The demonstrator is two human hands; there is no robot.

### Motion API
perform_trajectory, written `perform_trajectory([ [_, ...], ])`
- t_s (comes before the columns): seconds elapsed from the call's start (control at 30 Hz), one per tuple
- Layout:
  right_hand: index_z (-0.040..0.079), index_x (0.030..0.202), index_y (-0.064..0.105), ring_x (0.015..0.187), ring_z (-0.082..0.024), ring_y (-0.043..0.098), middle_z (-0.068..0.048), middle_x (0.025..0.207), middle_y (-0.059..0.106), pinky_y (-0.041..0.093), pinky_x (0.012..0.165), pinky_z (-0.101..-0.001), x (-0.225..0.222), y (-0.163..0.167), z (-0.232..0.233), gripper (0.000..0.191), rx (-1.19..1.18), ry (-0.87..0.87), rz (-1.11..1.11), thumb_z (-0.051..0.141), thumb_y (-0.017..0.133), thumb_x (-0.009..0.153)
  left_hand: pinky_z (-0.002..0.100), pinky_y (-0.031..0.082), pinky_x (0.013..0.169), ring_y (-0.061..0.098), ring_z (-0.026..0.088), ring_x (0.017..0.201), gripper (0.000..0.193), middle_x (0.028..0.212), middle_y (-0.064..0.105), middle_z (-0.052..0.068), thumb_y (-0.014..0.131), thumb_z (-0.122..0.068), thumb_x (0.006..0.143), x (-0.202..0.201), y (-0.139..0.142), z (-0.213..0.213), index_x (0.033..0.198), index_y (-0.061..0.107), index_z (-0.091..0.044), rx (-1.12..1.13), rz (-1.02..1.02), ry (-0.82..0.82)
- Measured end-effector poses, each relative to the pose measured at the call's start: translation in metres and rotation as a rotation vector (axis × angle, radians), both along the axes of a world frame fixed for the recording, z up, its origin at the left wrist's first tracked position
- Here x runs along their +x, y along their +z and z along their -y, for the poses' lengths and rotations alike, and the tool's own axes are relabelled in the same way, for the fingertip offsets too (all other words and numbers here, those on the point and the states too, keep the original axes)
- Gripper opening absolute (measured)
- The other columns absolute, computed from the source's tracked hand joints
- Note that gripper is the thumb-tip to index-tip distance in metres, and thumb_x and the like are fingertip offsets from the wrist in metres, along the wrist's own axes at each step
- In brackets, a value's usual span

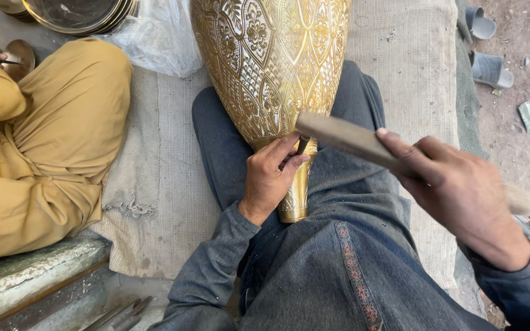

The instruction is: The person sits on the ground with a large engraved brass vase across their lap. They hold a small chisel against the vase's narrow neck with one hand and strike it with a wooden mallet held in the other hand, repeatedly repositioning the chisel to work the metal surface.

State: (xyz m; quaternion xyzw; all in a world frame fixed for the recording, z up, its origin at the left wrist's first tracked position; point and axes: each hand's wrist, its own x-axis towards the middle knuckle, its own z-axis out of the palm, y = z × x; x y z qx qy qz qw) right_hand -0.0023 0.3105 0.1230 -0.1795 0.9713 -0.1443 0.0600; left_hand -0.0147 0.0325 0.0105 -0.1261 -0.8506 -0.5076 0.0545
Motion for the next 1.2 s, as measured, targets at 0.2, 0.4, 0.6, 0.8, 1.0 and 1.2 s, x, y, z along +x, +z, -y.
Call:
perform_trajectory([
  [0.2,0.026,0.156,0.05,0.059,-0.016,0.06,-0.003,0.093,0.066,0.055,0.051,-0.031,-0.008,0.01,0.003,0.071,0.127,0.017,0.063,0.024,0.074,0.089,0.029,0.065,0.07,0.078,0.017,0.083,0.046,0.095,0.075,0.007,0.079,-0.019,0.093,0.009,-0.008,-0.004,0.135,0.063,-0.011,0.072,-0.032,0.116],
  [0.4,0.022,0.153,0.047,0.06,-0.009,0.056,-0.002,0.085,0.061,0.051,0.052,-0.0263,-0.009,0.019,0.005,0.062,-0.058,0.152,-0.05,0.027,0.067,0.094,0.03,0.066,0.071,0.079,0.017,0.086,0.046,0.098,0.076,0.008,0.078,-0.018,0.095,0.02,-0.017,-0.007,0.137,0.062,-0.011,0.141,-0.044,0.16],
  [0.6,0.025,0.152,0.05,0.056,-0.008,0.054,0.001,0.081,0.061,0.049,0.05,-0.0244,-0.009,0.024,0.006,0.062,0.071,0.219,-0.054,0.035,0.064,0.092,0.028,0.068,0.075,0.078,0.015,0.086,0.037,0.096,0.076,0.004,0.078,-0.021,0.098,0.028,-0.032,-0.009,0.131,0.062,-0.016,0.089,-0.103,0.173],
  [0.8,0.032,0.157,0.046,0.06,-0.014,0.064,-0.004,0.084,0.069,0.057,0.054,-0.0315,0.002,0.017,-0.004,0.077,0.234,0.105,-0.027,0.035,0.074,0.085,0.028,0.068,0.075,0.079,0.017,0.089,0.044,0.102,0.077,0.005,0.077,-0.019,0.096,0.023,-0.028,-0.007,0.137,0.061,-0.014,0.195,-0.1,0.166],
  [1.0,0.014,0.161,0.042,0.079,-0.028,0.071,-0.016,0.105,0.073,0.057,0.065,-0.0404,0.009,-0.03,-0.015,0.09,-0.128,-0.105,-0.124,0.028,0.083,0.082,0.03,0.065,0.077,0.077,0.015,0.086,0.044,0.099,0.076,0.005,0.081,-0.015,0.092,0.001,-0.006,0.009,0.132,0.065,-0.011,0.165,-0.024,-0.006],
  [1.2,0.016,0.161,0.045,0.08,-0.025,0.071,-0.013,0.103,0.071,0.057,0.068,-0.04,0.017,-0.053,-0.019,0.083,-0.198,-0.137,-0.127,0.024,0.082,0.087,0.029,0.063,0.079,0.074,0.016,0.087,0.044,0.099,0.074,0.004,0.08,-0.016,0.09,-0.01,0.006,0.007,0.132,0.066,-0.011,-0.029,-0.092,-0.14],
])
